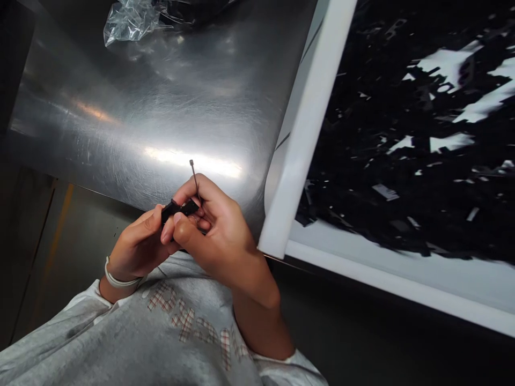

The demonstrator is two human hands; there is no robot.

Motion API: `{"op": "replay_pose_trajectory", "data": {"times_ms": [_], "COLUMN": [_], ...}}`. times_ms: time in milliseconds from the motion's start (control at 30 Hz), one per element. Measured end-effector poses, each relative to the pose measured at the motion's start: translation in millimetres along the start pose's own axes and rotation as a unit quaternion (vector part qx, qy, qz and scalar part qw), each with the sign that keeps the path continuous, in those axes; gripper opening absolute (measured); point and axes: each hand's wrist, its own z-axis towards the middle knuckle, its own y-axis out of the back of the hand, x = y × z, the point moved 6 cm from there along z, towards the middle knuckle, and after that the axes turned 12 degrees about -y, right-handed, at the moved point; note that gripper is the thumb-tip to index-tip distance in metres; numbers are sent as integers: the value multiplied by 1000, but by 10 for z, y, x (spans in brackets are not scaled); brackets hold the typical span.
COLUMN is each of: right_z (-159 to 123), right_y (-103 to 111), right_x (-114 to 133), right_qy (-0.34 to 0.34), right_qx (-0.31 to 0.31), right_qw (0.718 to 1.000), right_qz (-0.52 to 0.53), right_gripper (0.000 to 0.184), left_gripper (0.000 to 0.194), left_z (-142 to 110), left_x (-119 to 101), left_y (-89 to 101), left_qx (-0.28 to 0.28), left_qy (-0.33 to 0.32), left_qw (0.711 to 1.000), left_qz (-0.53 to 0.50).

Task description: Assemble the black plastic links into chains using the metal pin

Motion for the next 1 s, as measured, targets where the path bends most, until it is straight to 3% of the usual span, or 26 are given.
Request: {"op": "replay_pose_trajectory", "data": {"times_ms": [233, 367, 500, 567, 667, 767, 800, 833, 900, 933, 1000], "right_z": [18, -6, -130, -201, -245, -197, -174, -155, -148, -162, -219], "right_y": [-8, 55, 273, 378, 489, 534, 531, 518, 468, 431, 345], "right_x": [-21, -152, -367, -486, -632, -689, -698, -705, -713, -714, -700], "right_qy": [-17, -6, -11, -26, -50, -49, -48, -48, -50, -51, -50], "right_qx": [6, -8, -71, -91, -101, -96, -92, -88, -89, -95, -114], "right_qw": [1000, 999, 993, 989, 986, 984, 984, 983, 981, 979, 975], "right_qz": [4, -47, -95, -112, -127, -142, -148, -154, -166, -173, -182], "right_gripper": [46, 48, 47, 41, 35, 40, 40, 39, 34, 32, 26], "left_gripper": [58, 60, 58, 55, 44, 41, 43, 44, 46, 45, 35], "left_z": [9, 42, 18, 5, 156, 692, 956, 1268, 1907, 2191, 2539], "left_x": [55, 85, -181, -544, -1312, -2057, -2260, -2421, -2636, -2680, -2701], "left_y": [45, 132, 285, 353, 255, -147, -291, -415, -584, -612, -669], "left_qx": [-24, -11, 30, 29, -1, -16, -33, -48, -84, -93, -80], "left_qy": [1, -46, -122, -188, -325, -469, -498, -494, -418, -346, -281], "left_qw": [999, 991, 971, 917, 775, 586, 531, 495, 448, 440, 448], "left_qz": [31, 126, 202, 350, 541, 660, 685, 713, 786, 823, 845]}}
